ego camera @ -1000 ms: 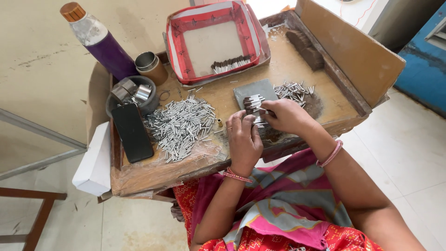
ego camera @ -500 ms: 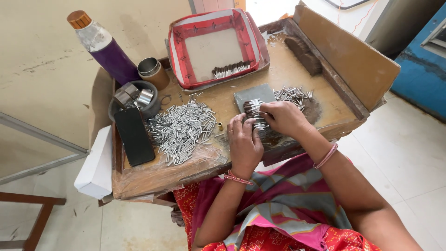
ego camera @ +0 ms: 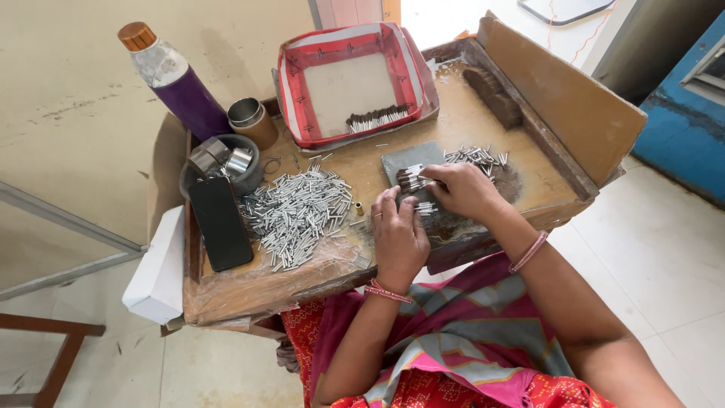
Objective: Assembling and sorting small metal pins into a black component or holder on a wooden workbench.
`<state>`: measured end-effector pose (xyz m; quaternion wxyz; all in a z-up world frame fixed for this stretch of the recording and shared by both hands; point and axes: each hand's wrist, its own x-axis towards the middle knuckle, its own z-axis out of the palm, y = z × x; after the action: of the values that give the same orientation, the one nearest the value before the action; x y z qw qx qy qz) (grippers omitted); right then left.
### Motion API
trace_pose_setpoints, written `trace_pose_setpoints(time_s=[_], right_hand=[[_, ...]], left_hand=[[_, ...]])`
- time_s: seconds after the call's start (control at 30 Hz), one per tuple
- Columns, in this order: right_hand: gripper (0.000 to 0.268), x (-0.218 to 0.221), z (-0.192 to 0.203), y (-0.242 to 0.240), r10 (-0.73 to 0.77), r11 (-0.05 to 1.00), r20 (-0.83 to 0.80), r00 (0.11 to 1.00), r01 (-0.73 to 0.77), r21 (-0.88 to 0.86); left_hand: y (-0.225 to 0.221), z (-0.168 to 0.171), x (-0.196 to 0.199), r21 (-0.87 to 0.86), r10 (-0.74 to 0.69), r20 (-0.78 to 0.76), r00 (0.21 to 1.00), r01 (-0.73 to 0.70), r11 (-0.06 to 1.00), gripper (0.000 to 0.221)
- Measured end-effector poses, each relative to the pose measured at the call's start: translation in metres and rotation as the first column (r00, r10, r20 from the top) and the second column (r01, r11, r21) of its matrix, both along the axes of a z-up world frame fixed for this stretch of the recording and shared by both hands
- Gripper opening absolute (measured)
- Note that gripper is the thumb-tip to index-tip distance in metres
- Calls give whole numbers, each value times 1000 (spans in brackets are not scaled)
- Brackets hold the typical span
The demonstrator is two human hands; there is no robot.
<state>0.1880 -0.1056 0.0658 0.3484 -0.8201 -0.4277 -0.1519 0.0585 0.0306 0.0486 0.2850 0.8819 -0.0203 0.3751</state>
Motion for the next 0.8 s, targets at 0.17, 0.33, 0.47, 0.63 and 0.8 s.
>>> trace_pose_setpoints(time_s=[0.17,0.33,0.47,0.63,0.8], right_hand=[[15,8,-11,2,-76,984,36,996,81,-161],[18,16,-7,3,-68,980,-22,997,63,-189],[16,22,-5,0,-14,972,-134,991,-17,-234],[17,24,-5,-2,39,976,-151,988,-70,-205],[22,17,-1,6,-28,994,-36,999,24,-107]], left_hand=[[1,1,0,-35,-14,-7,1000,14,999,25],[0,-1,-1,-29,-20,-12,1000,19,999,25],[0,1,-1,-47,-12,-3,1000,11,999,27],[0,0,1,3,-10,5,1000,10,1000,41],[0,-4,2,43,8,-40,999,-6,999,30]])
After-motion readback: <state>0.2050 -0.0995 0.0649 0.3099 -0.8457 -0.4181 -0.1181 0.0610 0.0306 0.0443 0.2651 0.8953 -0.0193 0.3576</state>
